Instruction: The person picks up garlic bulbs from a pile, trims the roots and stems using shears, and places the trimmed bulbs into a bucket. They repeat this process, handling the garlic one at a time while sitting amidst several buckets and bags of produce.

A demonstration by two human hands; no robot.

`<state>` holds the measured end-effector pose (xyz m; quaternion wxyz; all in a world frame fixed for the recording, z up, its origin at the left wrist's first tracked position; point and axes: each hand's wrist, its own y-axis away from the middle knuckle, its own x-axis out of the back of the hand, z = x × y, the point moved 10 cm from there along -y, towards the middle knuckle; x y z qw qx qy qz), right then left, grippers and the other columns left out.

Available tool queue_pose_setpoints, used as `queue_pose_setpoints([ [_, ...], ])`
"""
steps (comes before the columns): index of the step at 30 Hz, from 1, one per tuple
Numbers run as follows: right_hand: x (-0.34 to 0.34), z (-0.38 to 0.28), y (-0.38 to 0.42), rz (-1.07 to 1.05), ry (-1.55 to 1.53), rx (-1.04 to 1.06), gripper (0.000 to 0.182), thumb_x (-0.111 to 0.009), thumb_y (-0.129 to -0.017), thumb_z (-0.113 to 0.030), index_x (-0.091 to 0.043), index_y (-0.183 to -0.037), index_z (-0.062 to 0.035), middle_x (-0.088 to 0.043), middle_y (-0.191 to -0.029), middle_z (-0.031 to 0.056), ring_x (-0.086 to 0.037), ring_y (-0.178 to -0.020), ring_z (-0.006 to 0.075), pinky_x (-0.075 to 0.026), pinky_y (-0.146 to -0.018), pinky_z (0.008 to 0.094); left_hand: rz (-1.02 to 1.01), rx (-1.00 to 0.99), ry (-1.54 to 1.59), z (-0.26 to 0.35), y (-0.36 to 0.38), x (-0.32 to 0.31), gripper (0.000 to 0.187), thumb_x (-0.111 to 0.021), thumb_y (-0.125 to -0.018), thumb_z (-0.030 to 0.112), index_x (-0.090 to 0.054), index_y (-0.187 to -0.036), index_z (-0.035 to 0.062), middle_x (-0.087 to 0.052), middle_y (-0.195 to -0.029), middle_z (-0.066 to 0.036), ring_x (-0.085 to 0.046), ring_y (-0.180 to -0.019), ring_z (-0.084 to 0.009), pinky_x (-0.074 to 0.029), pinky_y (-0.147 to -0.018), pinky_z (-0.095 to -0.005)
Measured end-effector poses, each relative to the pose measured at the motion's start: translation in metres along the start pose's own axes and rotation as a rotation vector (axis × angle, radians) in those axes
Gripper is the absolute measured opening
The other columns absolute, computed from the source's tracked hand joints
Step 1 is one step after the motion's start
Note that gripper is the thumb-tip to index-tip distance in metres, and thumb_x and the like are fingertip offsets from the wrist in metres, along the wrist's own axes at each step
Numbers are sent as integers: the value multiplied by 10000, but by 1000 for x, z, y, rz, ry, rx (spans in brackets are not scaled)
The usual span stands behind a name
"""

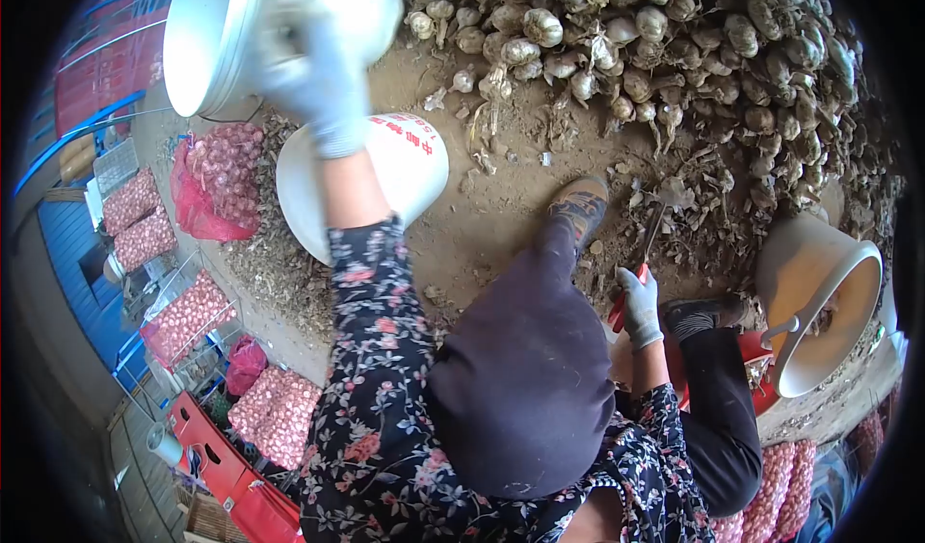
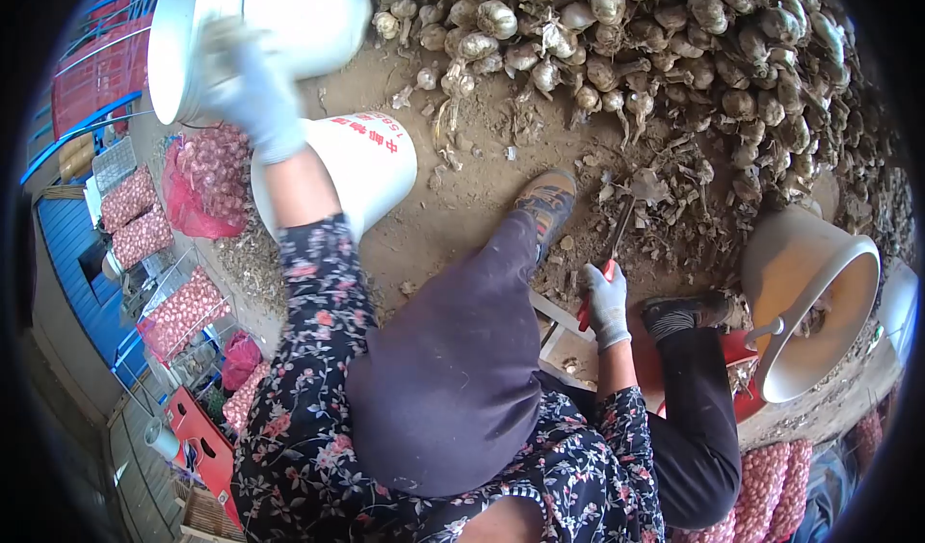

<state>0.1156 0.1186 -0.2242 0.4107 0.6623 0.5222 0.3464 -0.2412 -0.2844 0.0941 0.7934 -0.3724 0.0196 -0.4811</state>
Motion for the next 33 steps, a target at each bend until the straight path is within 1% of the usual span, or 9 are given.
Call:
queue_pose_setpoints([
  [1,0,-3,0,-3,-3,7,102,-599,-826,-121,-511,-838,-72,-512,-677,-14,-488,-561,97,-407,-503,258,111,-266,33,53,-28,18,105,-538,-826,-9,-586,-909,32,-518,-734,4,-510,-650,-84,-431,-585,-222],
  [3,-1,-8,3,-10,-67,8,108,-611,-826,-131,-518,-832,-76,-518,-679,-14,-497,-568,97,-414,-509,261,379,-74,20,42,-77,62,96,-566,-817,57,-598,-893,8,-533,-725,-28,-541,-646,-151,-482,-593,-300],
  [7,6,-8,4,28,-7,38,103,-613,-822,-134,-543,-852,-66,-525,-684,-8,-495,-561,95,-413,-507,262,72,-68,-775,-8,-125,74,238,-617,-807,173,-608,-966,-4,-593,-772,-100,-577,-665,-259,-494,-630,-387],
  [9,3,-13,7,30,42,70,107,-611,-813,-130,-543,-856,-59,-524,-683,-6,-494,-561,95,-413,-508,263,66,-638,-1173,50,-75,23,329,-646,-792,259,-626,-1000,4,-624,-826,-158,-590,-722,-337,-488,-692,-430],
  [11,6,-11,7,33,134,107,126,-602,-790,-122,-533,-858,-42,-522,-681,-1,-492,-571,97,-417,-516,270,-165,32,-732,3,-19,-4,316,-620,-808,292,-645,-985,32,-629,-839,-177,-601,-763,-321,-486,-731,-402],
  [14,-1,-25,14,28,211,153,121,-599,-782,-116,-527,-841,-38,-525,-690,2,-487,-578,91,-418,-522,272,-702,407,-703,-105,115,-76,245,-598,-768,175,-620,-963,29,-630,-941,-220,-608,-920,-375,-475,-836,-446],
  [23,-31,-56,13,44,561,251,243,-604,-776,-164,-516,-939,-8,-587,-771,216,-588,-718,366,-464,-661,399,-763,575,-596,-199,230,-101,509,-717,-695,150,-554,-1156,12,-641,-1000,-202,-628,-927,-339,-503,-794,-397],
  [25,-46,-86,27,37,613,362,250,-600,-782,-165,-513,-959,-11,-589,-786,231,-591,-756,389,-463,-664,414,-468,1077,569,-167,240,-112,452,-722,-717,59,-582,-1142,4,-666,-944,-113,-647,-817,-187,-513,-695,-279],
  [33,-100,-190,62,49,950,795,356,-615,-801,-212,-467,-1080,-45,-587,-919,210,-596,-863,393,-482,-754,460,-630,981,532,-48,215,-115,348,-702,-766,73,-606,-1090,-9,-644,-889,-27,-593,-681,-69,-488,-541,-182],
])
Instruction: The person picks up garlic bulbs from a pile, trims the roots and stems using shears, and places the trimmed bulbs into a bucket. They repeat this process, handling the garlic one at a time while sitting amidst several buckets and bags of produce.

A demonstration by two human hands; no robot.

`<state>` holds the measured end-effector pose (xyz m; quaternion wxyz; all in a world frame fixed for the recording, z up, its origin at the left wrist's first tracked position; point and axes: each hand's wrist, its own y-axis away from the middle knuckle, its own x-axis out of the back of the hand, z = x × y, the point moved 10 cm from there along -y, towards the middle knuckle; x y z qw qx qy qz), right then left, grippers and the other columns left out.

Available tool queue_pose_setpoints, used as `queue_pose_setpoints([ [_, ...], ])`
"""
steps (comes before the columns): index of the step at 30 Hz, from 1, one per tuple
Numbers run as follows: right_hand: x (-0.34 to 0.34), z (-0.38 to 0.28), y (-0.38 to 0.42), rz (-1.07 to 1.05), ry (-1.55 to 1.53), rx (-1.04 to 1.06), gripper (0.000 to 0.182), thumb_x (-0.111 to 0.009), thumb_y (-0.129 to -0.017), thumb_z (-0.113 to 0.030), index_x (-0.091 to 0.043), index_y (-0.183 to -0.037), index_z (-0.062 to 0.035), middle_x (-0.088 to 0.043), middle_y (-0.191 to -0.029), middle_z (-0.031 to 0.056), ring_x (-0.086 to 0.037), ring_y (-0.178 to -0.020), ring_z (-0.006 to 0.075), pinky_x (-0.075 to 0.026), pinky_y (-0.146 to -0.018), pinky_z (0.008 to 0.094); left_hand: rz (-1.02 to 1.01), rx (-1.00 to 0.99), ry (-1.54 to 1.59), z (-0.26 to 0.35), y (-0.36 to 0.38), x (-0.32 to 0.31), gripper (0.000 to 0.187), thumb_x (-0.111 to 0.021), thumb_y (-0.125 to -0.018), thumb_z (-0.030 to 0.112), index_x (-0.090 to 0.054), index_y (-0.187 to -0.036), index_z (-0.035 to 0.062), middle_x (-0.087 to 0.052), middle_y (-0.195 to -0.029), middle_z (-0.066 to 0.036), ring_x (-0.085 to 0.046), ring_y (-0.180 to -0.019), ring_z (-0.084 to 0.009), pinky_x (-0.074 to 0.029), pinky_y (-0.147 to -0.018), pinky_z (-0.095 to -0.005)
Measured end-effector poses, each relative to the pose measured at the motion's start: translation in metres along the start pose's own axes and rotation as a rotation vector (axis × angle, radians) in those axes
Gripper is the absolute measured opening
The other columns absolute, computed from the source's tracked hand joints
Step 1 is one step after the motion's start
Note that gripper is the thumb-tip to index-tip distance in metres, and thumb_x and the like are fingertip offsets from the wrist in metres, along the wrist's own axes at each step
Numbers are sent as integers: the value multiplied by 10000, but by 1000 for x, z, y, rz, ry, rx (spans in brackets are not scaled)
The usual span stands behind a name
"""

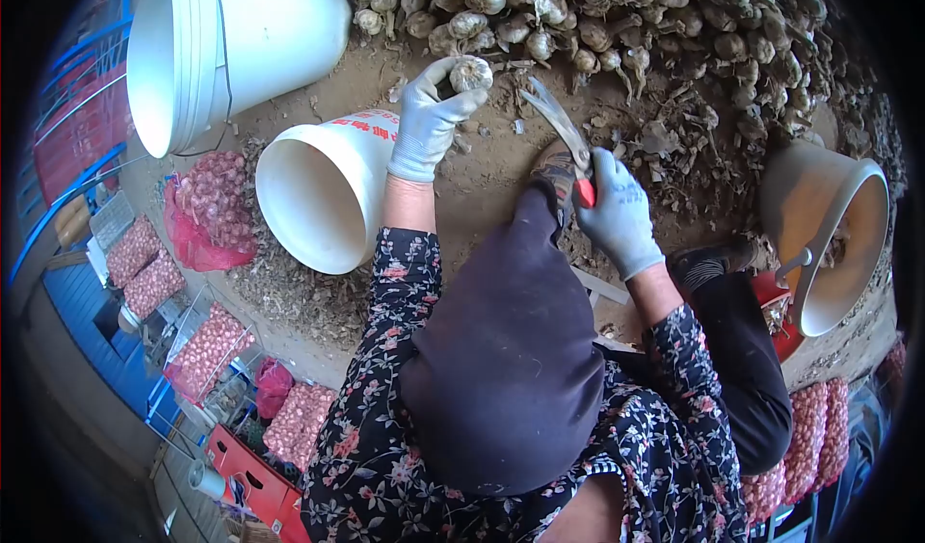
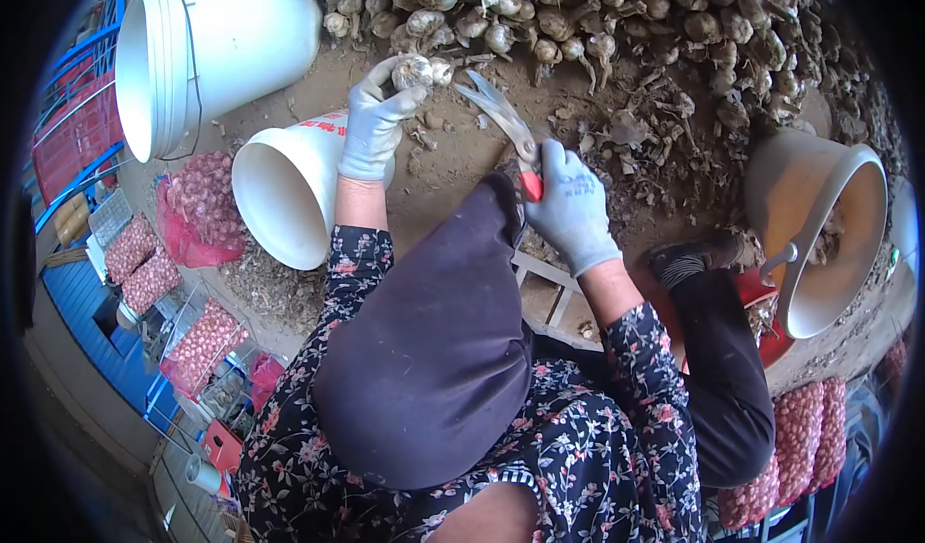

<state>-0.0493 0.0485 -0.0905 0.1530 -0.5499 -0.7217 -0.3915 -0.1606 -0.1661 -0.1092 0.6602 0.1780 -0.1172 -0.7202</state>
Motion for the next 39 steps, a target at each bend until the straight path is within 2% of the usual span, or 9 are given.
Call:
queue_pose_setpoints([
  [11,2,20,-10,-17,-149,-55,221,-572,-806,-167,-467,-944,-29,-588,-772,253,-580,-782,443,-445,-660,505,-172,76,629,-10,-4,-19,337,-698,-821,138,-576,-1095,-17,-629,-842,-88,-571,-640,-103,-477,-525,-209],
  [19,5,59,7,-12,-198,-130,280,-563,-776,-119,-477,-1020,-13,-578,-793,266,-571,-796,456,-442,-637,498,678,-915,-138,282,53,123,120,-626,-796,34,-566,-900,39,-558,-759,-24,-551,-653,-102,-460,-563,-240],
  [21,7,67,12,12,-161,-142,282,-575,-784,-142,-479,-1018,-16,-578,-766,260,-574,-779,455,-443,-625,495,976,-991,-835,328,42,153,233,-649,-760,52,-553,-963,-8,-547,-760,-50,-566,-654,-168,-485,-588,-294],
  [24,5,77,12,59,-196,-162,279,-584,-793,-162,-482,-1013,-22,-582,-748,252,-576,-759,455,-444,-613,493,1149,-926,-1053,303,49,112,367,-680,-742,92,-529,-1047,-46,-585,-838,-117,-586,-687,-224,-499,-630,-338],
  [26,2,76,13,48,-205,-179,266,-582,-798,-165,-482,-1000,-24,-585,-749,250,-577,-755,455,-445,-609,491,846,-502,-1170,227,12,97,237,-662,-776,130,-609,-973,11,-636,-815,-118,-606,-721,-200,-494,-634,-340],
  [27,2,75,12,50,-215,-189,253,-581,-803,-168,-482,-988,-26,-587,-749,249,-578,-750,455,-446,-606,490,702,-677,-1158,183,-6,85,184,-666,-783,169,-641,-903,33,-647,-765,-90,-605,-678,-193,-493,-636,-343],
  [31,-10,76,17,-57,-185,-231,260,-588,-803,-180,-475,-977,-24,-593,-776,263,-587,-799,450,-458,-661,494,202,363,-766,-38,-84,89,430,-778,-725,340,-621,-925,-7,-626,-767,-81,-569,-615,-134,-433,-502,-275],
  [33,-15,75,16,-74,-182,-223,263,-588,-802,-183,-475,-977,-23,-595,-783,263,-586,-801,451,-459,-664,497,143,501,-632,-83,-88,76,539,-815,-676,374,-571,-966,-9,-590,-733,-57,-510,-527,-90,-350,-415,-234],
  [39,-29,62,10,-108,-195,-195,267,-578,-813,-205,-472,-967,-13,-603,-823,266,-592,-807,447,-457,-689,509,63,500,-289,-116,-82,75,500,-626,-777,-43,-412,-1215,67,-601,-881,-92,-567,-557,-105,-354,-367,-204],
])
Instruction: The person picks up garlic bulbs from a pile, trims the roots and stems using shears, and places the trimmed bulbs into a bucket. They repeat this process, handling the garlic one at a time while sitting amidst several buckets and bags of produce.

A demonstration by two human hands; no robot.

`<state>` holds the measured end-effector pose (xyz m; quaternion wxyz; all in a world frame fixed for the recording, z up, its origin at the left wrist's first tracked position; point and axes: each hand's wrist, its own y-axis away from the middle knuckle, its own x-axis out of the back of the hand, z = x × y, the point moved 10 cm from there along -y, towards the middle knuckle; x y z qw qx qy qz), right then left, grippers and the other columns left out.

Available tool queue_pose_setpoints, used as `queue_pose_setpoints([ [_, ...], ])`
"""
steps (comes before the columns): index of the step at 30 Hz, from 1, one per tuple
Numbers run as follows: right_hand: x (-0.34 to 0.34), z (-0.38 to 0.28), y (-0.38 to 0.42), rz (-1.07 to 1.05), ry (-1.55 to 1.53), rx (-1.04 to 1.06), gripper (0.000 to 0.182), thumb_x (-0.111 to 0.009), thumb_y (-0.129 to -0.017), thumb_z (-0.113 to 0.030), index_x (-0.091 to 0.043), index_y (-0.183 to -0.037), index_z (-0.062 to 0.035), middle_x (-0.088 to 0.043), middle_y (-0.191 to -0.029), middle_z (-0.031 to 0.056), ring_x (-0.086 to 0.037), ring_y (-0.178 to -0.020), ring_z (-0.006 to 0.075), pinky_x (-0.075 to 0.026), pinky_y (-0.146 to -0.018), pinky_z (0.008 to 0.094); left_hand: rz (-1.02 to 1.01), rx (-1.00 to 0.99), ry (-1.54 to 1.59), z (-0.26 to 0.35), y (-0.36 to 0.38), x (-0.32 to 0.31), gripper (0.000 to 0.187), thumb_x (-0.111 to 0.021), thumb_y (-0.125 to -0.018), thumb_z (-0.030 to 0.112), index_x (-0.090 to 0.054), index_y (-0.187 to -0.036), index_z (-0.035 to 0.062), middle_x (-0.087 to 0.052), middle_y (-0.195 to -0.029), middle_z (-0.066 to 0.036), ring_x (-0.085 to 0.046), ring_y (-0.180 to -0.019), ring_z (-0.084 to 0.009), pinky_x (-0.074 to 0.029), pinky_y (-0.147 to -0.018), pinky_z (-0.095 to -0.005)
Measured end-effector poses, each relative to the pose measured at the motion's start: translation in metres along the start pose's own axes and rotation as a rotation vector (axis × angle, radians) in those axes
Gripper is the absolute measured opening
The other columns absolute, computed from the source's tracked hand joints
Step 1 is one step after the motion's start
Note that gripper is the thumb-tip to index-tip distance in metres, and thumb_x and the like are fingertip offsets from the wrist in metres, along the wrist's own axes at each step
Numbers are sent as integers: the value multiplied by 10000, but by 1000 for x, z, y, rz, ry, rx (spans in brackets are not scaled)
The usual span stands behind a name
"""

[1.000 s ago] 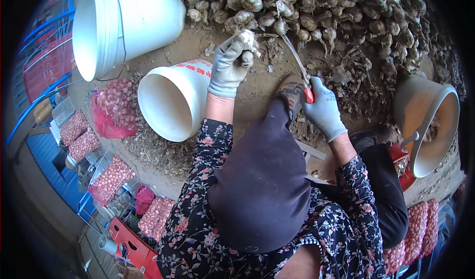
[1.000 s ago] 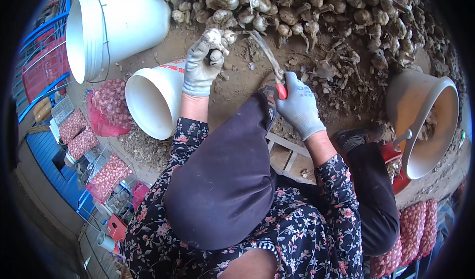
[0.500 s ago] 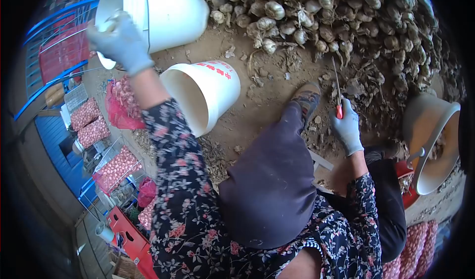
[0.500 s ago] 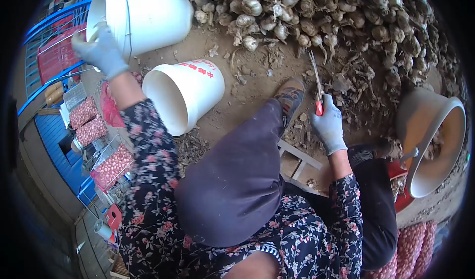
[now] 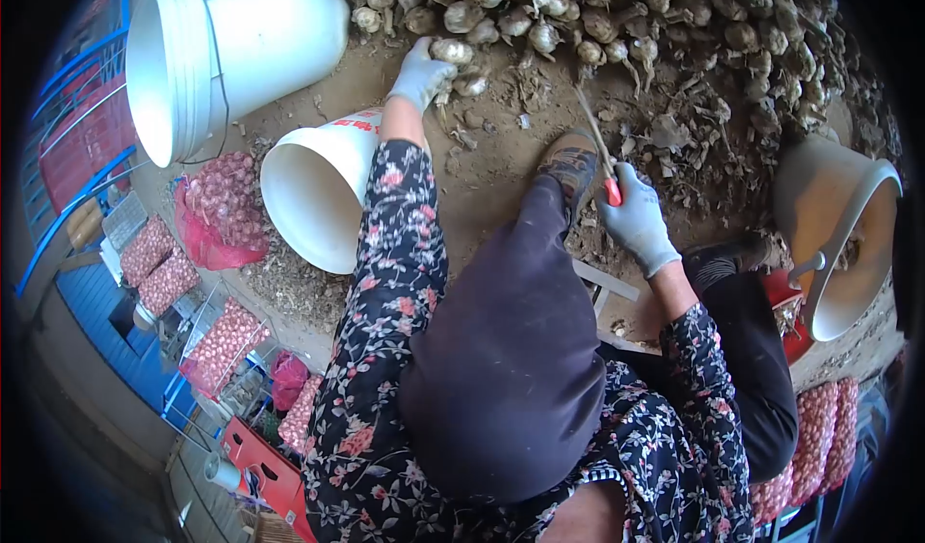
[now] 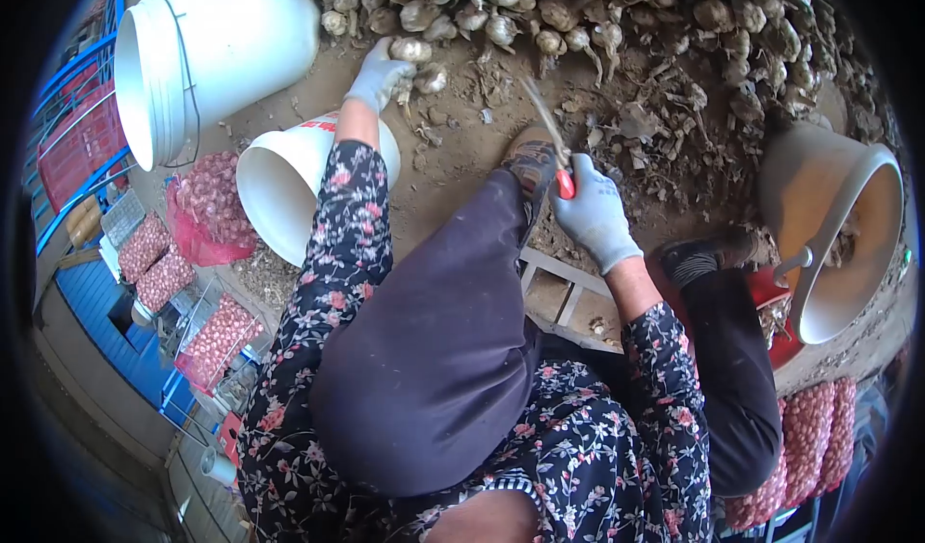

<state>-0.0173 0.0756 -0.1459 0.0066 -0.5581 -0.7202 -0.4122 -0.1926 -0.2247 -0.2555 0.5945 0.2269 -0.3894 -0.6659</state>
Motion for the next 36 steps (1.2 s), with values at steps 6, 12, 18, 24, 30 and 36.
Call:
queue_pose_setpoints([
  [6,-3,-34,-14,-17,117,89,379,-618,-813,-256,-454,-1068,-28,-594,-933,246,-588,-902,411,-467,-770,488,-172,-496,133,56,100,-45,653,-615,-693,-142,-440,-1265,120,-596,-1054,-75,-619,-707,-114,-462,-466,-193],
  [12,28,-71,-13,17,434,178,562,-730,-719,-338,-446,-1123,-70,-563,-983,160,-585,-937,333,-460,-796,439,-222,-583,-34,93,138,-76,720,-782,-626,29,-414,-1245,28,-545,-1158,-86,-543,-1046,-151,-465,-902,-290],
  [18,37,-77,-5,86,467,217,508,-683,-742,-320,-435,-1104,-63,-560,-971,161,-576,-946,322,-443,-804,441,78,-934,-586,127,171,-95,908,-880,-525,228,-366,-1249,43,-593,-1096,-148,-626,-954,-247,-521,-809,-347],
  [24,22,-69,-4,-16,454,161,536,-665,-759,-332,-433,-1126,-16,-557,-973,183,-572,-924,343,-447,-782,444,162,-829,-709,127,180,-106,818,-845,-547,197,-408,-1223,52,-637,-1014,-128,-658,-903,-250,-538,-778,-358],
  [30,18,-45,0,-18,382,195,442,-662,-758,-336,-451,-1010,-41,-611,-892,188,-630,-854,339,-498,-738,433,29,-979,-766,138,183,-129,710,-849,-552,236,-494,-1136,41,-661,-894,-97,-664,-782,-209,-541,-710,-331],
  [36,16,-2,0,2,160,-3,318,-610,-804,-254,-455,-975,-36,-635,-801,230,-632,-808,387,-495,-724,477,-293,-738,-429,109,159,-132,679,-827,-571,68,-498,-1164,37,-604,-1056,-54,-581,-955,-125,-501,-824,-283],
])
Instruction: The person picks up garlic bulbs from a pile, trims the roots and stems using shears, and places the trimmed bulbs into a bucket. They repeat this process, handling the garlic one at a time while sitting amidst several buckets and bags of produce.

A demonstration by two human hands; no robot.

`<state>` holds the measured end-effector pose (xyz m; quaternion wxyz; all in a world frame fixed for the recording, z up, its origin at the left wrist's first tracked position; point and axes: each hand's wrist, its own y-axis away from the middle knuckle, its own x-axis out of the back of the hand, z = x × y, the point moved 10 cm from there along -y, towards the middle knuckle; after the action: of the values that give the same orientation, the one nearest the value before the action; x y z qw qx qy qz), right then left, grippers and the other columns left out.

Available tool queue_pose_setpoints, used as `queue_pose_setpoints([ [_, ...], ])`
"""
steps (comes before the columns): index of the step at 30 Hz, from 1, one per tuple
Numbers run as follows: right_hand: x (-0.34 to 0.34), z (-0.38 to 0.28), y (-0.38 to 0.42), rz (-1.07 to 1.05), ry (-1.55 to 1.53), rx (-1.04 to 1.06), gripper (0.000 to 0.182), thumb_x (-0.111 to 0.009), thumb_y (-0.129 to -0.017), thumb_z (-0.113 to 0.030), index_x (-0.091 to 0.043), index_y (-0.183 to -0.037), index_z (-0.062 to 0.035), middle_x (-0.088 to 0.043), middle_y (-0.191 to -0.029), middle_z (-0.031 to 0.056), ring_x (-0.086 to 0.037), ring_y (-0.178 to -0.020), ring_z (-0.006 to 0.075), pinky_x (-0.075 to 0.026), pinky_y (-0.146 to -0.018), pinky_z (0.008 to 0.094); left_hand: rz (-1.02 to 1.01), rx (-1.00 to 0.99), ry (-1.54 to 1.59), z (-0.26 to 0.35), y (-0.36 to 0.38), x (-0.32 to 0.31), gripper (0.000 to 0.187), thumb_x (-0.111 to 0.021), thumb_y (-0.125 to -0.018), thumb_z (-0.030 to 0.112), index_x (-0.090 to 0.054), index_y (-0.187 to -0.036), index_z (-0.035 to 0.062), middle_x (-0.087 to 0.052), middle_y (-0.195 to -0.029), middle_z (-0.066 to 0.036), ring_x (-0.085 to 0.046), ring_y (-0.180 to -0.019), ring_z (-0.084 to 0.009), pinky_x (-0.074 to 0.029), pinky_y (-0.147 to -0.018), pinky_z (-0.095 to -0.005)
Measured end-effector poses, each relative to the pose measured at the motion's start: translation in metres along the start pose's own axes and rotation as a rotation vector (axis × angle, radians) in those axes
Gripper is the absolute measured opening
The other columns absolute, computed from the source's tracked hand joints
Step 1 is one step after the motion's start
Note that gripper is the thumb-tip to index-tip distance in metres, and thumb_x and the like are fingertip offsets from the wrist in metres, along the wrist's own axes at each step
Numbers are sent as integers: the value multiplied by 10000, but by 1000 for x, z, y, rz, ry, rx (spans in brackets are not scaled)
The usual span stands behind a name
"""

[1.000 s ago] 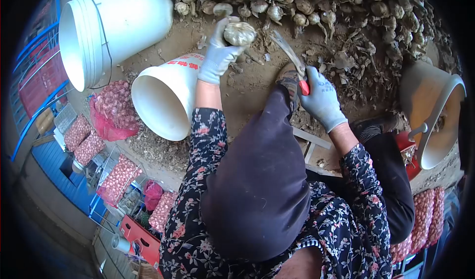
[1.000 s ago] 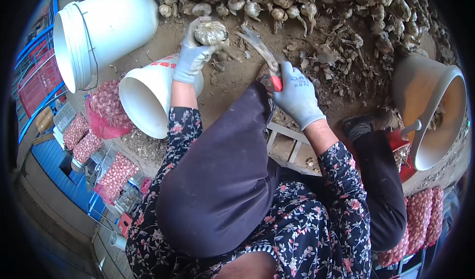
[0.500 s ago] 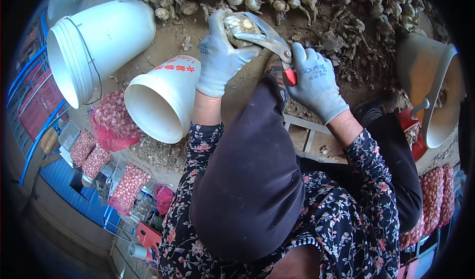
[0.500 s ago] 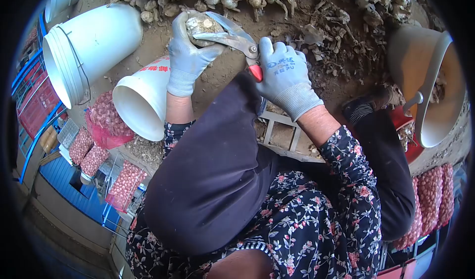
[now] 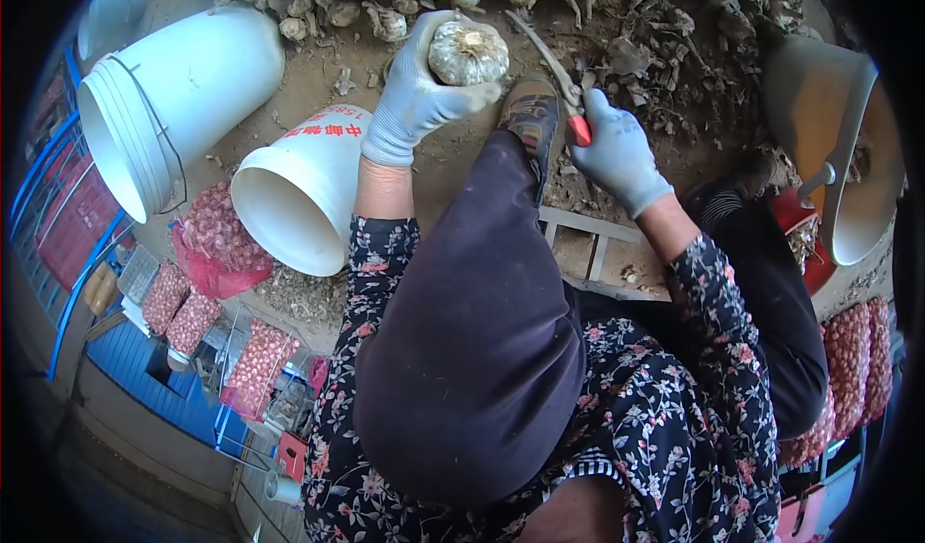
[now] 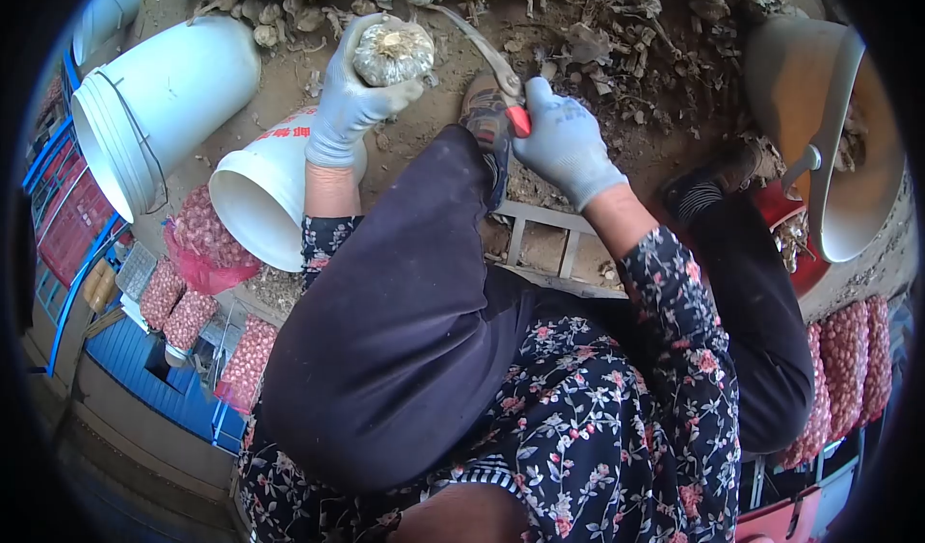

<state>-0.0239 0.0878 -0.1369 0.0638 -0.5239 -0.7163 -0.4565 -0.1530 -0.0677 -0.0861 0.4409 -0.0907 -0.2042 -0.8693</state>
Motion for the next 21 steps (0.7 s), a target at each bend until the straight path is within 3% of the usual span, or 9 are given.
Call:
queue_pose_setpoints([
  [2,5,-1,11,15,-9,-8,319,-610,-805,-254,-460,-995,-45,-628,-842,225,-627,-841,376,-490,-736,468,26,67,183,-20,1,1,693,-823,-574,64,-493,-1183,40,-600,-1058,-59,-584,-943,-126,-501,-831,-287],
  [6,17,-26,19,80,150,144,370,-623,-792,-288,-467,-1035,-58,-580,-940,172,-596,-916,331,-468,-771,440,51,92,59,-22,6,-1,718,-832,-575,119,-488,-1199,26,-597,-1061,-73,-590,-949,-145,-497,-836,-291],
  [8,24,-39,15,144,224,191,386,-626,-786,-310,-467,-1032,-58,-580,-944,163,-594,-918,316,-461,-780,434,60,-17,-357,-7,9,-2,760,-841,-569,187,-479,-1214,11,-590,-1070,-93,-591,-958,-170,-494,-834,-296],
  [10,24,-46,10,166,261,216,388,-626,-790,-325,-470,-1024,-58,-586,-932,158,-603,-914,307,-459,-782,431,70,-54,-394,-4,11,-4,795,-846,-558,230,-475,-1225,8,-583,-1088,-108,-587,-977,-192,-490,-836,-300],
  [13,4,-35,0,-38,199,140,365,-627,-797,-324,-470,-987,-55,-620,-859,172,-631,-847,348,-481,-735,445,125,-173,-535,8,14,-4,821,-862,-538,236,-478,-1230,17,-572,-1117,-110,-586,-993,-197,-492,-845,-307],
  [16,1,-11,-1,-18,-56,-44,325,-619,-806,-299,-480,-939,-38,-626,-798,203,-622,-815,393,-487,-737,456,101,32,-175,-21,15,-8,773,-832,-603,196,-460,-1262,37,-562,-1135,-116,-588,-1020,-234,-504,-856,-348],
  [18,3,-5,12,38,-257,-36,328,-627,-813,-308,-487,-894,-23,-624,-748,205,-605,-796,423,-482,-755,446,214,121,766,-47,22,-13,694,-758,-686,127,-426,-1292,66,-503,-1201,-127,-561,-1063,-253,-502,-909,-409],
  [20,-6,-5,29,-61,-483,-46,387,-649,-811,-335,-522,-974,-8,-635,-824,194,-612,-768,409,-481,-737,429,185,60,939,-52,24,-14,708,-730,-732,102,-384,-1349,82,-565,-1151,-125,-602,-1018,-306,-513,-892,-451],
  [21,-13,-7,34,-74,-540,-8,505,-663,-809,-373,-514,-1132,-15,-631,-934,191,-625,-822,371,-475,-761,408,105,42,1097,-50,23,-18,718,-743,-740,186,-384,-1357,113,-561,-1165,-131,-606,-1013,-307,-513,-887,-459],
])
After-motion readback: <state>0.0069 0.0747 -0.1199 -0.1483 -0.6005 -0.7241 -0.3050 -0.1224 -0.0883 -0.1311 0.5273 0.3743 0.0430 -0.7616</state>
